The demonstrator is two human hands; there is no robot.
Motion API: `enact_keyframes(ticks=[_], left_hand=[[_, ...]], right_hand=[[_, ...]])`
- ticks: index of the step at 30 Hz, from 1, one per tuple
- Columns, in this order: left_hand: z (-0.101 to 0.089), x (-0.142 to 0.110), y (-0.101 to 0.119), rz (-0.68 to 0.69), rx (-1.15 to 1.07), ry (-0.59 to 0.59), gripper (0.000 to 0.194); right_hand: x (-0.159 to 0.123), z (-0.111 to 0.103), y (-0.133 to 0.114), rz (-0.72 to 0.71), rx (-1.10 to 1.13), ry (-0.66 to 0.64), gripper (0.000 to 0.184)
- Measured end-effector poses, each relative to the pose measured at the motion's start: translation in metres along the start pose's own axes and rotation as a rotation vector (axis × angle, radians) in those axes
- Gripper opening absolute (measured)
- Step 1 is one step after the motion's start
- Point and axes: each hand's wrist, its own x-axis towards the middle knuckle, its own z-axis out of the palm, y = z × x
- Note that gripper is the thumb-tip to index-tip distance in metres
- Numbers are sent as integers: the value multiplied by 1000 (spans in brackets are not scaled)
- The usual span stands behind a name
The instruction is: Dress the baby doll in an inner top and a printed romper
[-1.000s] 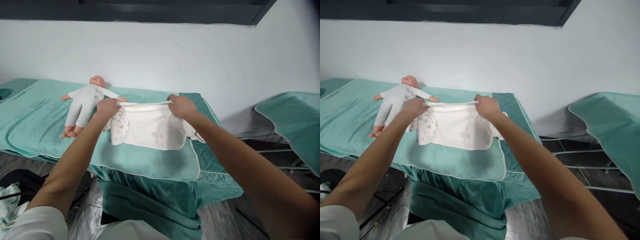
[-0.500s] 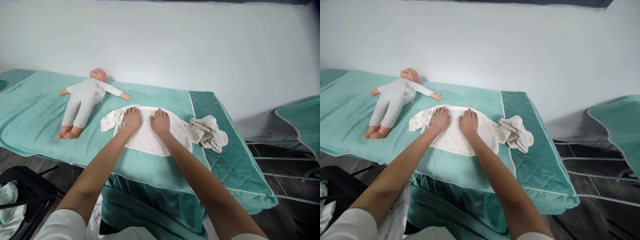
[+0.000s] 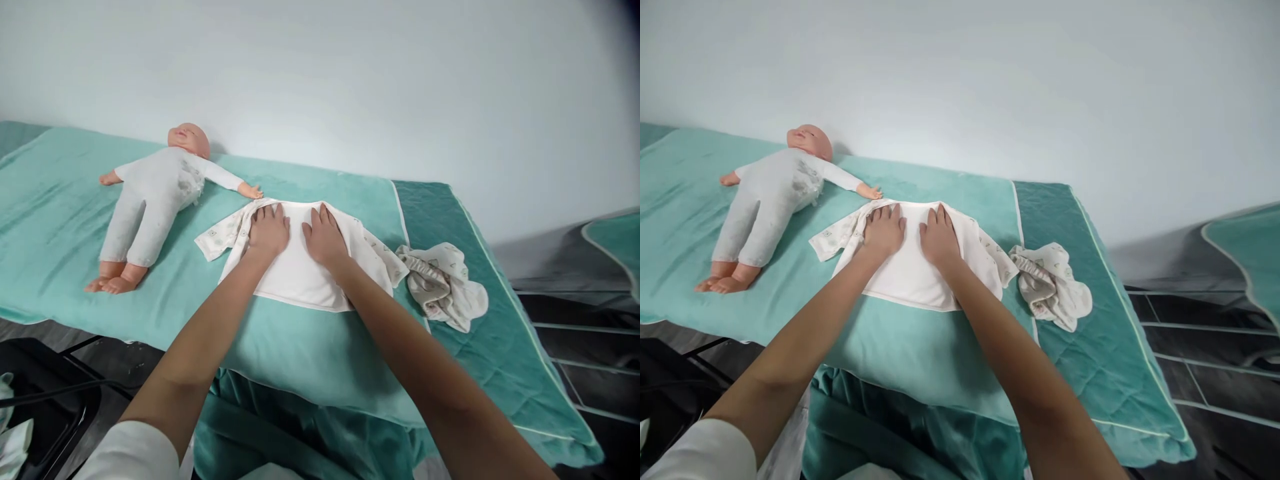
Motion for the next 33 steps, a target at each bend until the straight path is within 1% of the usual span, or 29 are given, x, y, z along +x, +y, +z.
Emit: enact_keyframes(ticks=[3,9,12,16,24,28,31,33], left_hand=[[4,2,-2,10,-7,8,60],[4,2,-1,28,-20,37,58],[3,-2,-1,26,-22,42,58],[4,-9,-1,12,-17,39,60],[7,-23,-3,4,-50,50,62],[1,-26,-2,-16,-41,40,64],[-10,-23,-1,-32,-23,25,67],[-18,-17,0,-32,-22,27,67]], right_hand=[[4,1,4,12,1,-20,66],[4,3,1,32,2,-45,67],[3,5,0,49,15,-34,67],[-1,6,-2,59,3,-60,68],[-16,-1,-12,100,-58,-81,67],[-24,-6,-16,121,-91,-57,66],[-24,-12,-14,112,-146,-12,66],[-19,-16,-11,93,-183,19,66]])
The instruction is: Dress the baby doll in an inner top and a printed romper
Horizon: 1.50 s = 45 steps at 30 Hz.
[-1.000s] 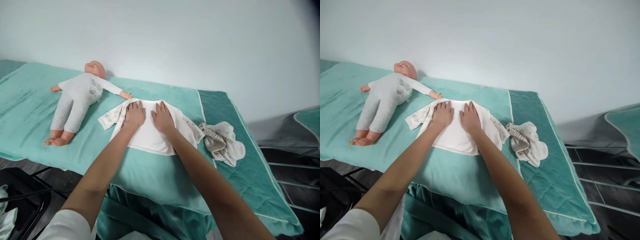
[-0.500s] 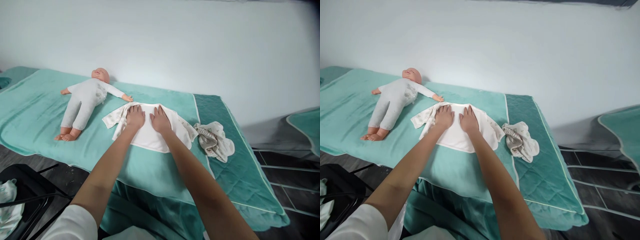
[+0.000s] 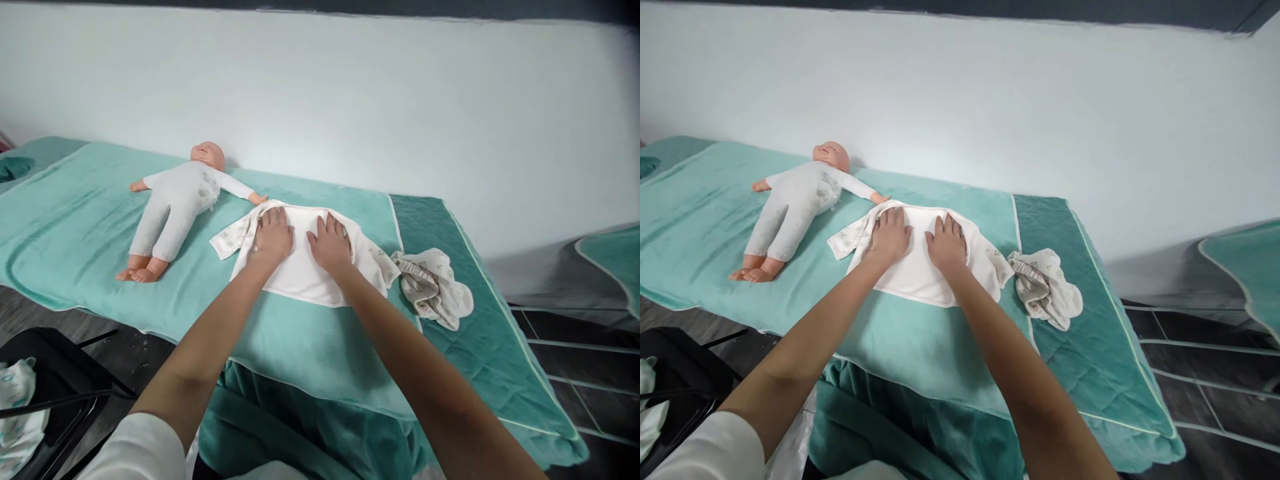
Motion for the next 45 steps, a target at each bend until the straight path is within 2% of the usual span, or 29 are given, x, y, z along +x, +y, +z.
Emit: enact_keyframes(ticks=[3,7,11,14,18,20,22,24,26,29,31,34,36,38,41,45], left_hand=[[-4,15,3,0,-11,0,67],[10,30,3,-3,-28,-16,65],[29,31,0,33,-58,10,61],[31,27,-2,56,-45,46,59],[24,11,0,67,-39,73,51],[18,-4,-1,129,-61,81,46],[12,-23,-8,208,-129,120,42],[4,-44,-23,227,-227,209,38],[-1,-64,-47,131,-307,322,35],[-4,-82,-89,-150,-358,469,30],[-3,-87,-110,-308,-409,505,32],[-1,-84,-122,-384,-416,420,38],[0,-76,-123,-370,-393,353,36],[-1,-65,-126,-323,-426,341,33],[-2,-43,-139,-257,-530,416,38],[1,-16,-156,-286,-585,491,48]], right_hand=[[15,-2,5,1,-13,16,66],[29,5,7,12,61,-15,66],[28,15,7,13,109,-15,65],[24,17,6,-7,101,18,64],[17,16,4,-63,66,17,61],[8,16,2,-102,46,10,61],[-6,16,-1,-139,35,-6,61],[-24,15,-4,-181,35,-21,62],[-43,12,-7,-226,43,-30,61],[-63,7,-12,-279,102,-58,60],[-66,5,-18,-311,205,-78,59],[-54,5,-35,-284,457,-82,57],[-37,6,-51,-199,645,-82,54],[-16,6,-69,-110,779,-97,52],[16,6,-93,-11,788,-117,48],[40,8,-107,52,681,-188,42]])
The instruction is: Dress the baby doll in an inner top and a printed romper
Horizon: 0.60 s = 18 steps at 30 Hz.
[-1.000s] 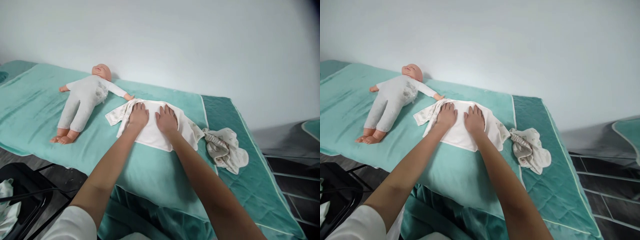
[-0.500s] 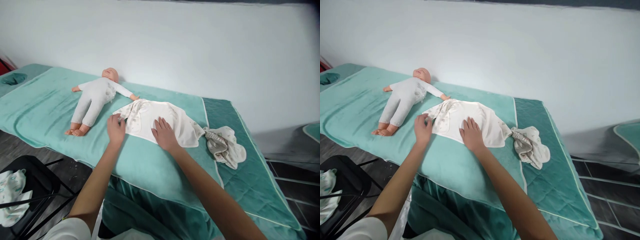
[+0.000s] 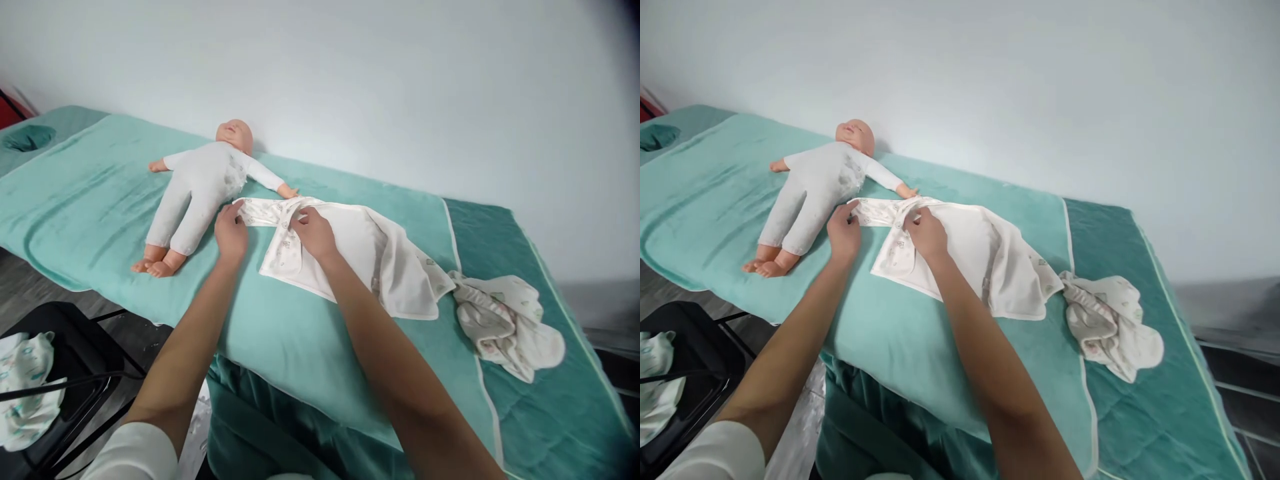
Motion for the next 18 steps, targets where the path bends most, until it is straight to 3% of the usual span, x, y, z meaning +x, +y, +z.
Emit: enact_keyframes(ticks=[4,8,13,18], left_hand=[[9,6,-3,-50,92,-33,49],[10,2,1,-71,157,-26,34],[4,-1,4,-104,-48,31,17],[-3,-7,8,-134,-274,105,21]], right_hand=[[2,-1,6,-22,15,-44,39],[-2,-17,17,1,355,-118,48],[-8,-49,30,26,628,-321,52],[-12,-68,35,21,818,-365,48]])
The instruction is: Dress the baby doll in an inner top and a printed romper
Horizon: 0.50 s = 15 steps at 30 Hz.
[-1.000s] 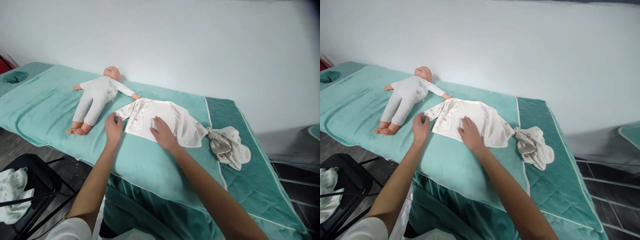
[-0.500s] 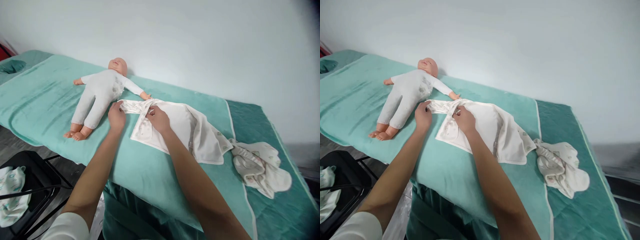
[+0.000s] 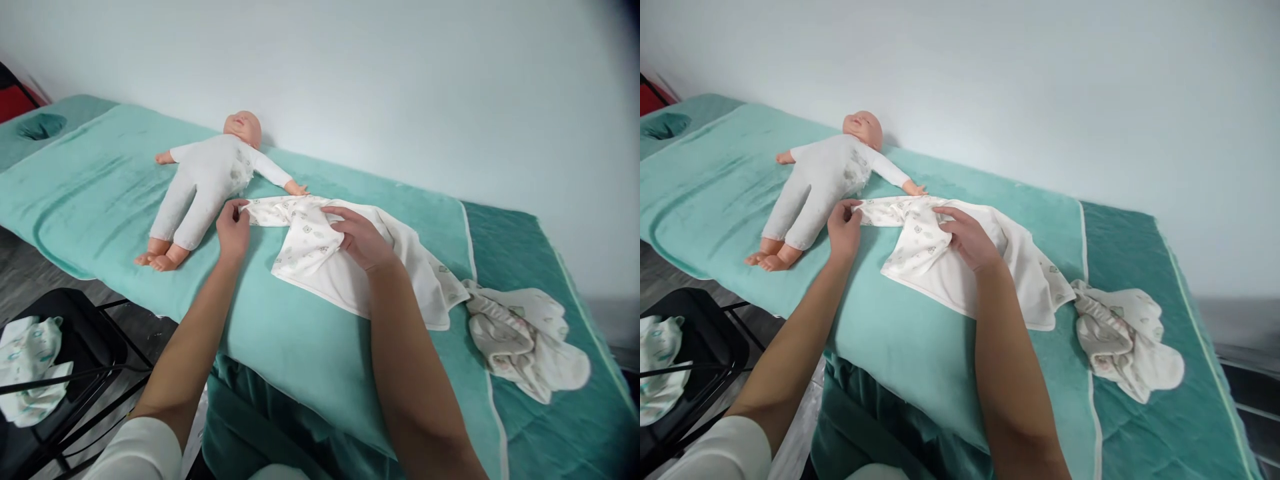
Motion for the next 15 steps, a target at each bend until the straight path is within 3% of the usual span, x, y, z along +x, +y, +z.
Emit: enact_keyframes(ticks=[3,9,12,15], left_hand=[[-2,-4,2,14,-6,23,27],[-2,-2,-2,-32,-18,-39,35],[0,1,-5,-68,-1,-119,40],[2,4,-8,27,6,-118,48]], right_hand=[[-4,-1,-3,-19,103,-26,48],[-7,-4,1,204,-35,-144,44],[0,-3,8,143,38,-4,37],[10,2,16,77,89,154,43]])
